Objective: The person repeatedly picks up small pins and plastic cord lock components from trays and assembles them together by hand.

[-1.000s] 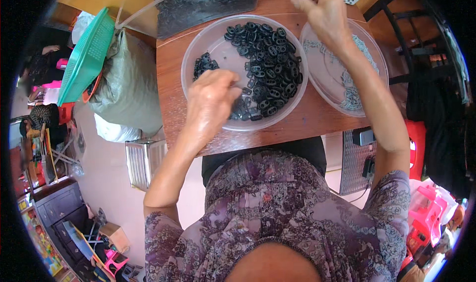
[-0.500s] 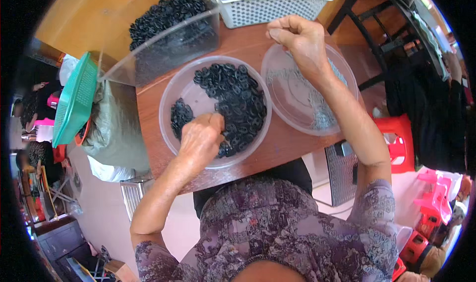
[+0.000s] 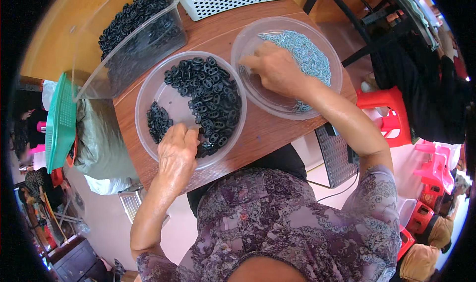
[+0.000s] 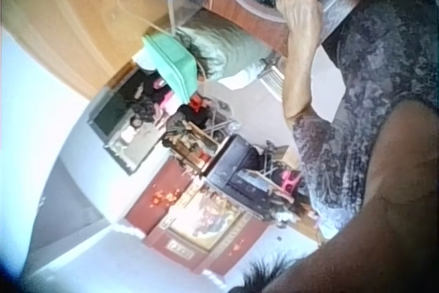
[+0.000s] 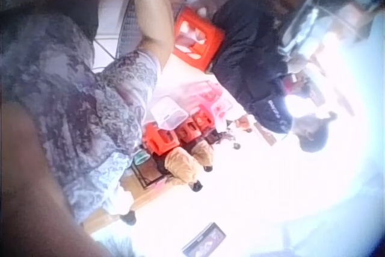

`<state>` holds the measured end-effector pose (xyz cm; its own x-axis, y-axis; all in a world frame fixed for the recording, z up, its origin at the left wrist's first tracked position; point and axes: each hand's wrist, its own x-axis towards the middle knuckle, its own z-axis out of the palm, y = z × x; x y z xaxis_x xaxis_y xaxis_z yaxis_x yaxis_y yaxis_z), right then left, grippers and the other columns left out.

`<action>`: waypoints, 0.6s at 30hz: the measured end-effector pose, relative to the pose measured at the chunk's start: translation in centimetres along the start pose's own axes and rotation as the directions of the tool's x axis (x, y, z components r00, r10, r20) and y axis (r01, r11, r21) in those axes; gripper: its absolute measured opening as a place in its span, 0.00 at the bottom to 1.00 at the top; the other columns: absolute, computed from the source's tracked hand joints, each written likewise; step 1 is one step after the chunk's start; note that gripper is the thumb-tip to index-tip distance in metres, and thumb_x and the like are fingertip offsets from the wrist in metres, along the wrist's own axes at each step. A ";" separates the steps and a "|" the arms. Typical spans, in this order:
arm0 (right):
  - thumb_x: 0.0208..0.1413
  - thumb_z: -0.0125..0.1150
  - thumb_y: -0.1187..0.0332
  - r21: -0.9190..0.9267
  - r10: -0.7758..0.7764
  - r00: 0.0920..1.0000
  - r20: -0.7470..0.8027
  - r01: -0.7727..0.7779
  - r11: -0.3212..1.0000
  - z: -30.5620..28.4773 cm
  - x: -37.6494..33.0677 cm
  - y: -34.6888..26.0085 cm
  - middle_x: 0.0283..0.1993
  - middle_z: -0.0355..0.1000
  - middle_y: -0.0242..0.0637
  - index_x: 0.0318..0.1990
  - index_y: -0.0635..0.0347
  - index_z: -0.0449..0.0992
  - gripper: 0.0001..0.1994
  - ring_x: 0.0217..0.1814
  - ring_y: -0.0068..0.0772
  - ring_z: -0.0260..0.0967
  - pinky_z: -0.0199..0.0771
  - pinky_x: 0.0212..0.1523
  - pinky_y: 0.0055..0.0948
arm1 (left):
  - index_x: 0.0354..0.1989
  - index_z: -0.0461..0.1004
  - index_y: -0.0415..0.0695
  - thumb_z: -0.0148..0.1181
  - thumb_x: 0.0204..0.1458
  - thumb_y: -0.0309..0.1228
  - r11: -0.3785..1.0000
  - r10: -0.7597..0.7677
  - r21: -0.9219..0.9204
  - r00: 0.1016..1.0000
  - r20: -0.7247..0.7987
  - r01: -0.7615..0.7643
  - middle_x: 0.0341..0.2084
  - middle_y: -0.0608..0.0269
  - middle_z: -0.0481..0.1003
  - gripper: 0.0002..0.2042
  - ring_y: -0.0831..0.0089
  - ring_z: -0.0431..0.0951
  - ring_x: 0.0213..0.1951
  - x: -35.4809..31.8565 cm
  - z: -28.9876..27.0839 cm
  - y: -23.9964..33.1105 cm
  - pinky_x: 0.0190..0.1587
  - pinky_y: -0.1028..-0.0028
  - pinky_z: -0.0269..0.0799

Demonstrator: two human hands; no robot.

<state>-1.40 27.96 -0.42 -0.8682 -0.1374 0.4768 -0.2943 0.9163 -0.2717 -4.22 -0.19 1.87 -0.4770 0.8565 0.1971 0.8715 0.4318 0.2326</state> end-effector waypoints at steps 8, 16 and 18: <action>0.40 0.57 0.76 0.036 0.060 0.998 0.017 -0.061 0.998 -1.0 -1.2 1.3 0.26 0.66 0.38 0.32 0.57 0.75 0.09 0.34 0.43 0.63 0.64 0.36 0.38 | 0.26 0.68 0.38 0.53 0.37 0.17 0.991 -0.092 -0.105 0.991 -0.098 0.082 0.22 0.55 0.64 0.06 0.58 0.69 0.27 -0.2 -0.6 -0.3 0.28 0.64 0.65; 0.42 0.60 0.73 0.171 0.094 0.993 0.077 -0.106 0.980 -1.2 -1.7 0.6 0.27 0.68 0.36 0.30 0.57 0.76 0.05 0.36 0.42 0.64 0.64 0.36 0.36 | 0.30 0.68 0.39 0.52 0.53 0.24 0.643 -0.514 -0.688 0.855 -0.062 0.337 0.21 0.67 0.67 0.02 0.80 0.68 0.22 -1.2 -1.2 0.0 0.24 0.81 0.64; 0.42 0.61 0.73 0.182 0.077 0.989 0.128 -0.099 0.978 -1.6 -1.4 -0.1 0.27 0.67 0.37 0.30 0.57 0.76 0.05 0.36 0.42 0.64 0.64 0.36 0.36 | 0.31 0.69 0.38 0.52 0.54 0.25 0.468 -0.578 -0.815 0.816 0.010 0.341 0.21 0.70 0.67 0.04 0.83 0.67 0.21 -1.6 -1.2 0.0 0.23 0.84 0.63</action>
<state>0.47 28.68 0.27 -0.9321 -0.1135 0.3440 -0.2742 0.8418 -0.4649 -3.61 -1.90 2.72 -0.8915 0.4528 0.0166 0.1517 0.2636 0.9526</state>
